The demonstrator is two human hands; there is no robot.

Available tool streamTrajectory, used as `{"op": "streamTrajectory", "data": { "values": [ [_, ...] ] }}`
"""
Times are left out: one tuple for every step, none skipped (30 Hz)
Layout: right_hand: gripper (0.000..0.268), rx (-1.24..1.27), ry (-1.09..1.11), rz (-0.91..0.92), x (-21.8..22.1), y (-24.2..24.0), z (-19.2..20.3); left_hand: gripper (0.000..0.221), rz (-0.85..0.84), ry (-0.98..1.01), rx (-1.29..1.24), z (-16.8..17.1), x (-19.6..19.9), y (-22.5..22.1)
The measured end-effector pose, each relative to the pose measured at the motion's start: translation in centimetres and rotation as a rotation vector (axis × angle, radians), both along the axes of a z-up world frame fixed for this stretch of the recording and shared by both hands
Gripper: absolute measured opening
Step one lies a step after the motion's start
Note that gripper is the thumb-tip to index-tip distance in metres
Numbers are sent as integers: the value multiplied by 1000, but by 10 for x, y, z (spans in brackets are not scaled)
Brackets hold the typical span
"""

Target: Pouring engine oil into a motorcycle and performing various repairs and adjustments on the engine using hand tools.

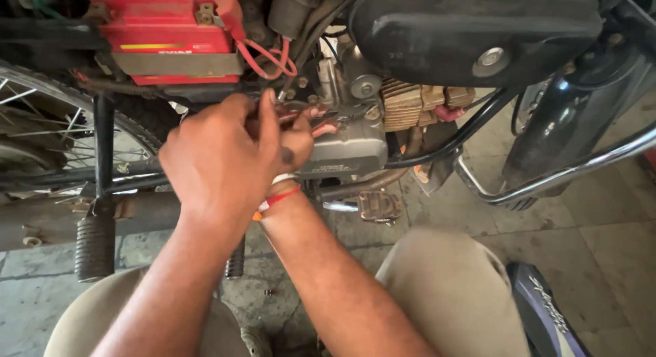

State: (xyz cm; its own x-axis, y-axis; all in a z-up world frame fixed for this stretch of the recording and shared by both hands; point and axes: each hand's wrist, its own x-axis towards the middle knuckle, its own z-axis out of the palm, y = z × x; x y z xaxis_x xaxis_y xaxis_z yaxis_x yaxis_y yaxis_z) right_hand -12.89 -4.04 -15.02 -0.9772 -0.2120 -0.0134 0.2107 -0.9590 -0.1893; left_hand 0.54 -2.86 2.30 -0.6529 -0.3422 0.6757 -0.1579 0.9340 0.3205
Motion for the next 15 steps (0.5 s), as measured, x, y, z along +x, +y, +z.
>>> {"op": "streamTrajectory", "data": {
  "values": [
    [39, 26, 34, 78, 5, 3, 5, 38, -16, -5, -11, 0, -1, -1],
    [39, 26, 44, 73, 14, 9, 20, 38, -21, 5, -12, 1, -4, -2],
    [38, 42, 74, 120, 24, 16, 36, 37, -29, 7, 3, 3, -7, -2],
    [37, 62, 96, 167, 36, 24, 48, 36, -39, 1, 22, 2, -7, -1],
    [37, 67, 97, 161, 51, 39, 64, 36, -45, 3, 27, 1, -8, 0],
    [38, 139, 133, 197, 67, 51, 80, 31, -78, 15, 82, 0, -9, 1],
    [39, 211, 169, 232, 82, 64, 96, 28, -111, 26, 138, -1, -9, 1],
    [39, 213, 170, 226, 76, 72, 86, 28, -117, 29, 140, -7, -13, 2],
    [38, 262, 142, 282, 71, 80, 76, 29, -136, 50, 15, -13, -16, 3],
    [37, 312, 112, 338, 65, 89, 66, 30, -153, 70, -107, -20, -19, 4],
    [37, 315, 113, 333, 59, 107, 66, 30, -158, 73, -104, -21, -20, 11],
    [39, 552, 222, 330, 53, 124, 67, 34, -186, -105, 78, -22, -21, 18],
    [41, 789, 331, 324, 47, 142, 67, 38, -215, -285, 258, -22, -22, 24],
    [41, 792, 332, 319, 41, 162, 74, 38, -220, -282, 259, -23, -21, 36],
    [35, 899, 361, 342, 36, 183, 81, 40, -281, -304, 396, -23, -20, 48]
  ]
}}
